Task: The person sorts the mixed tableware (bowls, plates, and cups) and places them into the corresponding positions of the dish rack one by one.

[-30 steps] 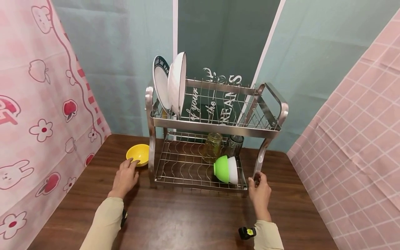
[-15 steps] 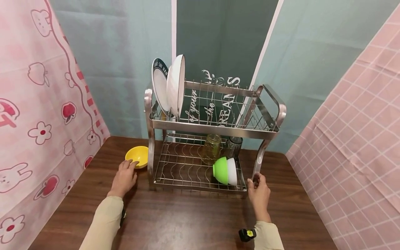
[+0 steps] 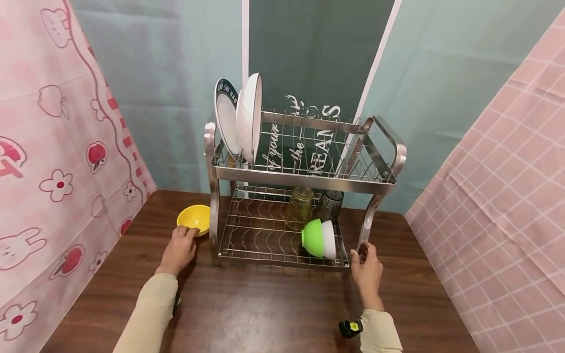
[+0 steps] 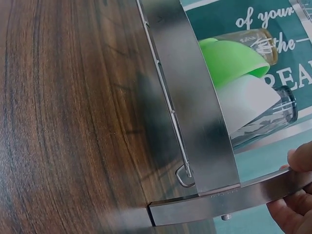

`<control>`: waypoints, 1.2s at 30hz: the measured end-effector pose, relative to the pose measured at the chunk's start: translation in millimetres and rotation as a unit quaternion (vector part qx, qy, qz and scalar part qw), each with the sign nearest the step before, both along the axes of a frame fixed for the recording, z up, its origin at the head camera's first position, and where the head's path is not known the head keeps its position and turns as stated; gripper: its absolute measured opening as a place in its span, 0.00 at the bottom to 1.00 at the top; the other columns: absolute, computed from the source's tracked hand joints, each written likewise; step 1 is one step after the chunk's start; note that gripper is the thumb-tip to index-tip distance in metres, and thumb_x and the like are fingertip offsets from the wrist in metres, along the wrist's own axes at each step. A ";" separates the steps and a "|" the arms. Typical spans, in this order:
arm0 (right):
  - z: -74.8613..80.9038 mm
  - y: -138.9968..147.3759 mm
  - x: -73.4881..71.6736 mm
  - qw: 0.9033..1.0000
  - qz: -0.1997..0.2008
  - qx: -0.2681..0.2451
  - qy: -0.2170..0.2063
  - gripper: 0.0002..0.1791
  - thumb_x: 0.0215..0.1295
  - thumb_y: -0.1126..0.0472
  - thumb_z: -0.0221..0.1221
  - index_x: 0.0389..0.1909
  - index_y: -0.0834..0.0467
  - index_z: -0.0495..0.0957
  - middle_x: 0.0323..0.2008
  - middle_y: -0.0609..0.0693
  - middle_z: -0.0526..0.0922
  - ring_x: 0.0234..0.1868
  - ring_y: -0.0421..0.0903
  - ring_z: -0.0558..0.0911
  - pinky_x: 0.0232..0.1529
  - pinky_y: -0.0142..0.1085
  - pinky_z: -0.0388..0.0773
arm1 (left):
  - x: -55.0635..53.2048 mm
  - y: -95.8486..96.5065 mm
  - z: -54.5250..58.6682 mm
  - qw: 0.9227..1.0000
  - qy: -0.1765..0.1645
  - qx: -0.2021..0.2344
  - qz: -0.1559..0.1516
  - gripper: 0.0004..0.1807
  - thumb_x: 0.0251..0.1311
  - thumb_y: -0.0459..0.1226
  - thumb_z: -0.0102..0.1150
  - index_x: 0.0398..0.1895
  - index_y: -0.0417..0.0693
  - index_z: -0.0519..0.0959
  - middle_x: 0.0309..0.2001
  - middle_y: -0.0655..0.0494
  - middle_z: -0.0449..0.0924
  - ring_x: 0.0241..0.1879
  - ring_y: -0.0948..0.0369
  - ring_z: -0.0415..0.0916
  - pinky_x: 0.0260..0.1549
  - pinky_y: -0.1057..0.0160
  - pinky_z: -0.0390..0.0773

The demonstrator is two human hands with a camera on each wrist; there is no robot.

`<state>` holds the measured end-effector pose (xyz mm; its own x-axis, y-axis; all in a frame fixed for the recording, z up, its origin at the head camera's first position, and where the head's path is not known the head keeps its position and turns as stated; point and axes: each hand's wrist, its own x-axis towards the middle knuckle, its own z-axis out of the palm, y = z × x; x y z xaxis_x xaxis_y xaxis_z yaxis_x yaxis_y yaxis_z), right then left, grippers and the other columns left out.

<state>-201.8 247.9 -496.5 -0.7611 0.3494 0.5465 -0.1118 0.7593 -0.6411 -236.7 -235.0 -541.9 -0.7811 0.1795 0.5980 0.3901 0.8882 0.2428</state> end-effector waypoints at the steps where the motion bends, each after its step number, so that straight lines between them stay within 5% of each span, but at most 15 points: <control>1: -0.3 -0.2 -0.3 1.000 0.000 0.000 -0.002 0.16 0.55 0.68 0.63 0.44 0.65 0.71 0.26 0.60 0.80 0.26 0.57 0.78 0.31 0.51 0.71 | -0.5 0.2 0.2 1.000 -0.002 0.002 0.001 0.20 0.38 0.20 0.64 0.40 0.33 0.74 0.35 0.36 0.68 0.42 0.37 0.66 0.37 0.43 0.72; 17: -1.3 -1.6 -1.6 1.000 0.001 -0.002 0.010 0.17 0.54 0.69 0.63 0.44 0.65 0.71 0.27 0.61 0.80 0.25 0.56 0.78 0.31 0.51 0.71 | -5.5 5.8 1.7 0.997 -0.077 0.007 0.009 0.10 0.49 0.28 0.65 0.28 0.39 0.71 0.27 0.44 0.65 0.30 0.42 0.66 0.34 0.46 0.68; 36: -0.3 -2.3 -1.9 1.000 0.001 0.001 0.010 0.17 0.55 0.70 0.63 0.44 0.67 0.71 0.29 0.63 0.80 0.27 0.57 0.79 0.31 0.50 0.73 | -3.9 6.6 5.2 0.996 -0.080 0.015 0.028 0.12 0.46 0.29 0.67 0.28 0.37 0.72 0.26 0.44 0.66 0.29 0.44 0.66 0.34 0.45 0.70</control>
